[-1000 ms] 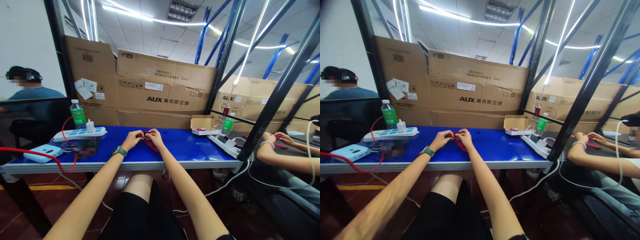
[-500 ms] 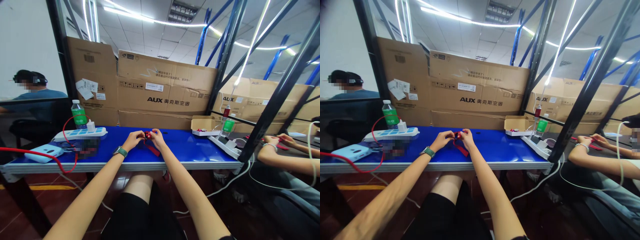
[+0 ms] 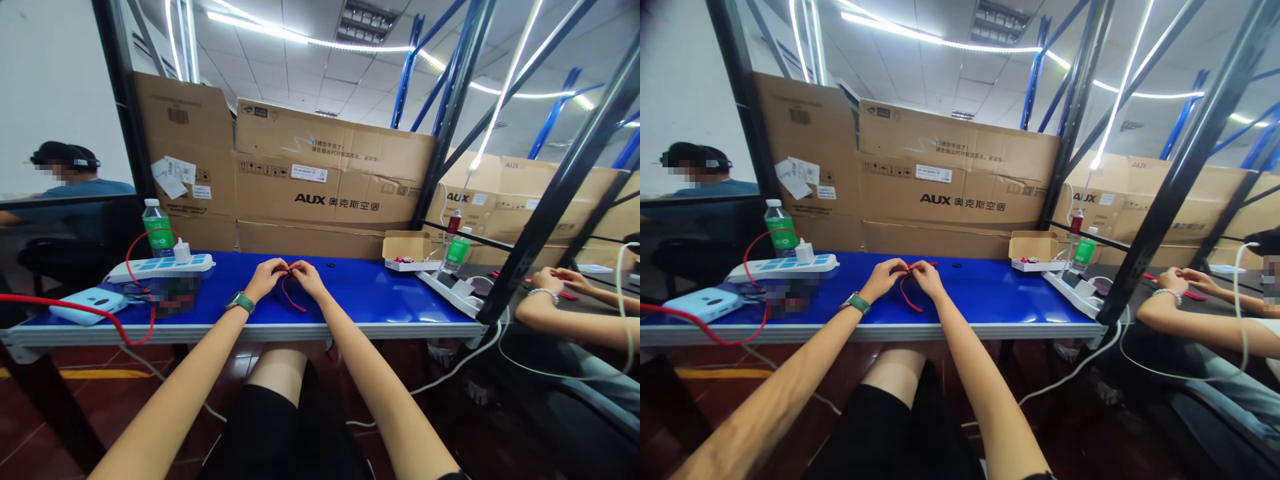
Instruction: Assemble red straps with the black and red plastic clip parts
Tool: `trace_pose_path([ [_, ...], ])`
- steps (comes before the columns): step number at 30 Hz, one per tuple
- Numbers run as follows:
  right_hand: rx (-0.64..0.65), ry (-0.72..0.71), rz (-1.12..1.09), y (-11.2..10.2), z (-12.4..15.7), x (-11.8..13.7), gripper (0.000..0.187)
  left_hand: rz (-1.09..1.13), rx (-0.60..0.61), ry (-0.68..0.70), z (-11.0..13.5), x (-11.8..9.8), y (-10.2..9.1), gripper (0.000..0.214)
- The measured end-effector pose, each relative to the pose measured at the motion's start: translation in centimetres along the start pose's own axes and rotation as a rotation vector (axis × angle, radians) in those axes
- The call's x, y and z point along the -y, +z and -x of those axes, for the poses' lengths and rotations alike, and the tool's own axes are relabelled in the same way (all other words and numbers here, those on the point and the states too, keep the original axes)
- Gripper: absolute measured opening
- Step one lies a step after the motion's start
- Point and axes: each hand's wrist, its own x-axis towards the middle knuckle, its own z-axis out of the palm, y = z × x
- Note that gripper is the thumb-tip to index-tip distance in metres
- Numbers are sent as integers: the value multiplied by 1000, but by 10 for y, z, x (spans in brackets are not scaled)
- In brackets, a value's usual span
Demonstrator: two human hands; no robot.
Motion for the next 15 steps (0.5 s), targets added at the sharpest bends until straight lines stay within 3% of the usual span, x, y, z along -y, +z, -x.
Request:
trace_pose_path([
  [5,-10,-94,123,-6,-1,-1,15,-42,-26,11,0,-1,-1,9],
  [15,21,-27,16,-2,-1,-3,14,-80,-72,29,0,2,-3,10],
])
